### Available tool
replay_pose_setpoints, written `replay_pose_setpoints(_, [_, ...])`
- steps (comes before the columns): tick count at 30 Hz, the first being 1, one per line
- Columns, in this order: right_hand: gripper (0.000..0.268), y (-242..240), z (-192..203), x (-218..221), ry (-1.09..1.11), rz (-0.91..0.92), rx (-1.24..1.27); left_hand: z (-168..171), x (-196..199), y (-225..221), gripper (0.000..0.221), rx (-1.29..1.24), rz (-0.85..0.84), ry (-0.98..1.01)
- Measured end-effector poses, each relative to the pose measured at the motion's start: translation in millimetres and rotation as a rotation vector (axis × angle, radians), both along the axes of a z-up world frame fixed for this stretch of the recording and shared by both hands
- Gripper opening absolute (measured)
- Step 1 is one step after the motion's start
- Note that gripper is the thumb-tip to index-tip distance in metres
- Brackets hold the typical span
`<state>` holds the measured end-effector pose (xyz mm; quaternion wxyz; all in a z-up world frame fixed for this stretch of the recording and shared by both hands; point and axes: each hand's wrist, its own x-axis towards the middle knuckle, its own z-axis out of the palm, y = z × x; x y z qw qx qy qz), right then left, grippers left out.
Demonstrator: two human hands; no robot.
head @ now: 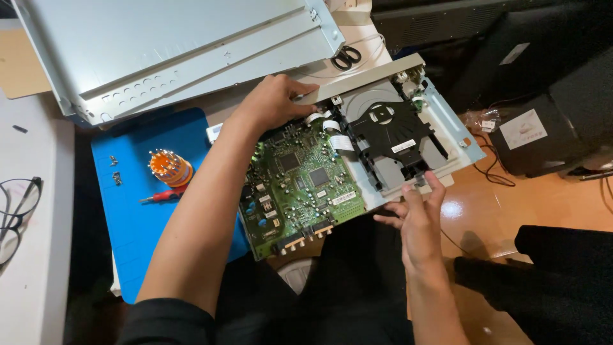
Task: Repairing an electronic device by manipulating internal components like the circuit board and disc drive
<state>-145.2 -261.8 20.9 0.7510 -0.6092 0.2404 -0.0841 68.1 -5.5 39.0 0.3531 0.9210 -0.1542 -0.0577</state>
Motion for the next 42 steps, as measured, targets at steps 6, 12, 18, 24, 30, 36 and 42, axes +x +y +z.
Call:
replay_pose_setpoints(6, [0.072, -28, 7, 11, 0.158, 0.249, -0.253, -6, 3, 2, 0.045, 0.041, 0.010, -0.056])
replay_pose_setpoints(12, [0.064, -43, -6, 20, 0.169, 0.303, -0.294, -8, 1, 3, 0.045, 0.073, 0.014, -0.103])
replay_pose_setpoints(18, [0.053, -51, -9, 20, 0.147, 0.359, -0.313, -16, -8, 4, 0.043, 0.090, 0.027, -0.263])
replay_pose_setpoints(24, [0.022, -51, 37, 17, 0.426, 0.285, -1.060, 14, -52, 44, 0.058, 0.117, 0.019, -0.301])
replay_pose_setpoints(30, [0.039, 6, 63, 16, -0.367, 0.929, -0.967, -31, -56, 72, 0.038, 0.138, 0.020, -0.370])
replay_pose_setpoints(36, [0.068, 60, 10, 10, -0.796, 1.120, -1.412, -15, -79, 65, 0.029, 0.147, -0.039, -0.523])
replay_pose_setpoints(42, [0.032, 58, -10, 12, -0.893, 1.037, -1.406, -10, -75, 67, 0.028, 0.083, -0.070, -0.485])
